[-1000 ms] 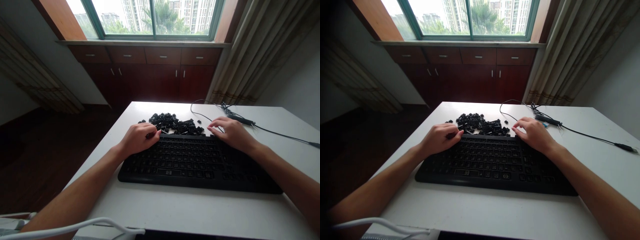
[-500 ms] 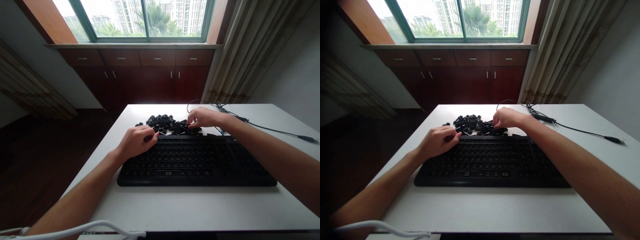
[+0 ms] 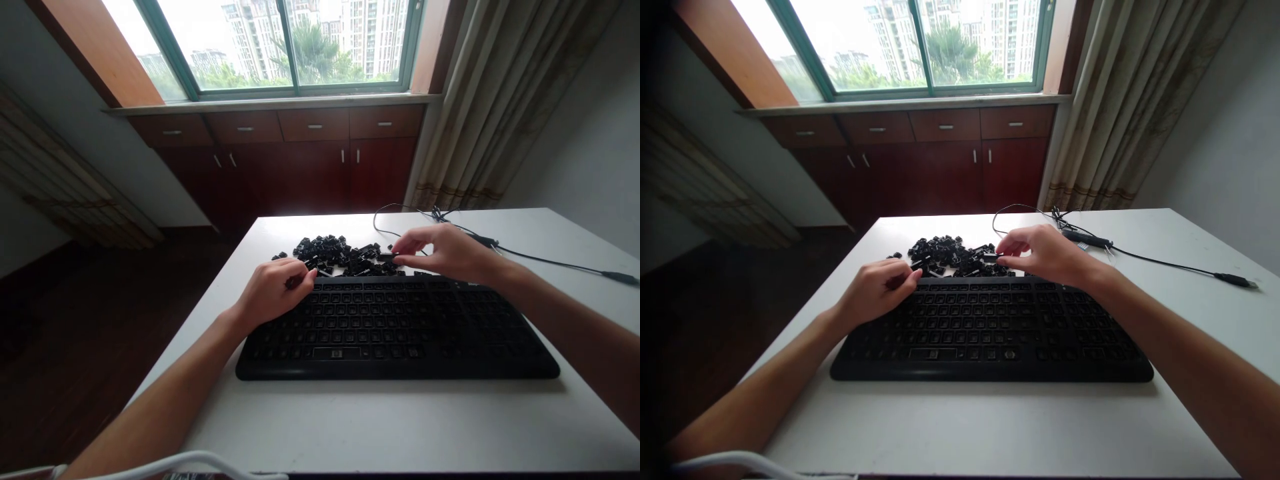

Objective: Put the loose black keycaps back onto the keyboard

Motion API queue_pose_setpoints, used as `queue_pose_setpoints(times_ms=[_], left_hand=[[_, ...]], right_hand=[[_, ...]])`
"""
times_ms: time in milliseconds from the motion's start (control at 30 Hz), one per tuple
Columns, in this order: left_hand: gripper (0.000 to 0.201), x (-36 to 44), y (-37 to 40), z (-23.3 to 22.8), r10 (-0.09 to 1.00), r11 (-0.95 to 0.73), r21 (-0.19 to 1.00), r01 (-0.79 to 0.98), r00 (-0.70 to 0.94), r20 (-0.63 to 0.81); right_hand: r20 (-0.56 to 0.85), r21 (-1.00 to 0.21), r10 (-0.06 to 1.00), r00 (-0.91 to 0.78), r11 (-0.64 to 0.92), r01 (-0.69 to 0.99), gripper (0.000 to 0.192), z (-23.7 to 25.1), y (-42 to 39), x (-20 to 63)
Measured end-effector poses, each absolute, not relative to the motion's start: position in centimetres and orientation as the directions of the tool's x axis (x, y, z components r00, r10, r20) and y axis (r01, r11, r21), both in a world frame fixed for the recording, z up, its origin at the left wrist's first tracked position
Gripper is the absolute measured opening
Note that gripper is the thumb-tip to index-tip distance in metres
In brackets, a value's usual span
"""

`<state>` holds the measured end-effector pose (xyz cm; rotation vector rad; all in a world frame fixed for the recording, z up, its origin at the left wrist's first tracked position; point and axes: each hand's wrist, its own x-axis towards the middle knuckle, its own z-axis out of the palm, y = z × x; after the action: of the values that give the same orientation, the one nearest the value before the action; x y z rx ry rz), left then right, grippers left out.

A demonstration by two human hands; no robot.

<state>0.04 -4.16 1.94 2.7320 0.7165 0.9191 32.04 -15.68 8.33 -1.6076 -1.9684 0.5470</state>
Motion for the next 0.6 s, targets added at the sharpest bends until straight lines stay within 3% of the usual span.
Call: queue_pose_setpoints(times_ms=[233, 400, 600], left_hand=[[0.009, 1.8, -6.9, 2.8, 0.609, -0.772, 0.552, 0.315, 0.616, 0.5], [0.024, 3.4, -10.2, 3.5, 0.527, -0.814, 0.529, 0.238, 0.685, 0.503], [0.036, 4.0, -12.1, 3.7, 0.427, -0.829, 0.548, 0.112, 0.76, 0.49]], right_hand=[[0.075, -0.927, 0.997, 0.031, 0.058, 0.372, 0.041, 5.6, -19.9, 30.8], [0.129, -0.965, 0.991, 0.03, 0.119, 0.235, 0.043, 4.7, -21.1, 28.5], [0.174, -0.95, 0.984, -0.024, 0.174, 0.258, 0.038, 3.9, -22.3, 26.0]])
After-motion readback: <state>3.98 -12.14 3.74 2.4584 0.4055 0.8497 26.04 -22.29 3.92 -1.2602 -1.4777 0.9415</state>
